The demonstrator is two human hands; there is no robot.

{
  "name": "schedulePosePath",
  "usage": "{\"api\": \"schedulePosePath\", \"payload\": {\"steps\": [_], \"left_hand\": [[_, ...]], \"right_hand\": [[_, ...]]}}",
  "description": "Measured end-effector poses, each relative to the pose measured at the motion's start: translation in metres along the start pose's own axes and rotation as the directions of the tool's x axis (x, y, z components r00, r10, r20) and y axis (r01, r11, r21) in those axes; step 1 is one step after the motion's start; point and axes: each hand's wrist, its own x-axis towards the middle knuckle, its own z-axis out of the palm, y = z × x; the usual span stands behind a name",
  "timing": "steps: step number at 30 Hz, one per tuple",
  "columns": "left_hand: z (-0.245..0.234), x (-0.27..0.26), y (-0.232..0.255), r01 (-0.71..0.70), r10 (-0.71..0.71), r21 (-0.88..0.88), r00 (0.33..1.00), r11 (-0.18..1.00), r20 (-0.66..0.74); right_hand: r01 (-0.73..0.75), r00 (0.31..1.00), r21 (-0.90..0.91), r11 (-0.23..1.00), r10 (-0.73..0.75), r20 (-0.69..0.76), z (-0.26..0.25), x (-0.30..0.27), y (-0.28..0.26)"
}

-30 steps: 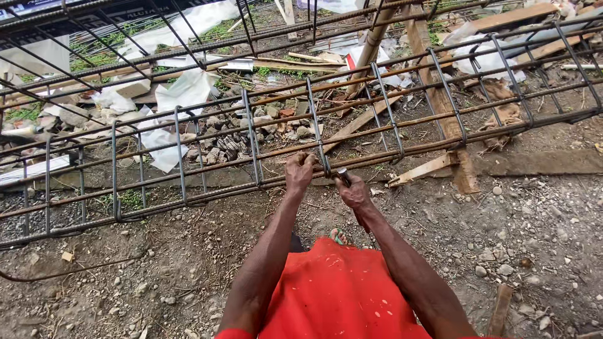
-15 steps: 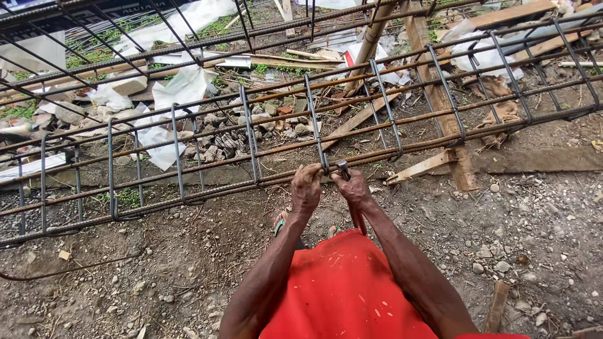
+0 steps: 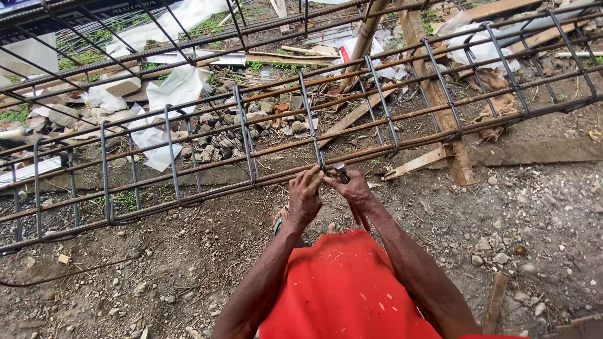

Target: The person uses pliers to twist and secure wire ties around the intersections of a rebar grid. They repeatedly wrap the wire and tighten it to fasten the steel bars together.

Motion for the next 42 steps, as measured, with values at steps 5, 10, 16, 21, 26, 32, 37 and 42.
{"api": "schedulePosePath", "payload": {"steps": [5, 10, 16, 21, 26, 32, 37, 42], "left_hand": [[0.000, 0.019, -0.029, 0.246, -0.221, -0.030, 0.914, 0.969, 0.340], [0.011, 0.037, -0.061, 0.293, -0.223, -0.115, 0.885, 0.949, 0.408], [-0.046, 0.092, -0.023, 0.142, -0.219, 0.172, 0.754, 0.975, 0.619], [-0.094, 0.112, -0.004, 0.302, -0.078, -0.132, 0.595, 0.944, 0.800], [-0.045, 0.094, -0.036, 0.180, -0.031, -0.114, 0.648, 0.977, 0.761], [-0.031, 0.084, -0.048, 0.037, 0.072, -0.160, 0.780, 0.986, 0.622], [-0.050, 0.091, -0.032, 0.018, 0.058, -0.113, 0.771, 0.993, 0.634], [-0.026, 0.079, -0.044, 0.052, 0.003, -0.081, 0.821, 0.995, 0.572]], "right_hand": [[0.105, 0.994, -0.133, 0.986, -0.103, 0.022, -0.002, -0.003, 0.017], [0.110, 0.991, -0.183, 0.977, -0.122, -0.052, 0.008, 0.005, 0.026], [0.019, 0.988, -0.242, 0.970, -0.054, -0.141, 0.014, 0.001, 0.008], [0.061, 0.985, -0.157, 0.986, -0.085, -0.151, 0.013, 0.005, 0.033], [0.028, 0.985, -0.180, 0.983, -0.058, -0.161, 0.012, 0.003, 0.048], [0.089, 0.986, -0.335, 0.938, -0.130, -0.103, 0.001, -0.027, 0.074], [0.359, 0.562, -0.916, 0.179, -0.825, 0.059, 0.036, -0.042, 0.063], [0.083, 0.997, -0.228, 0.970, -0.081, 0.019, 0.044, -0.042, 0.061]]}}
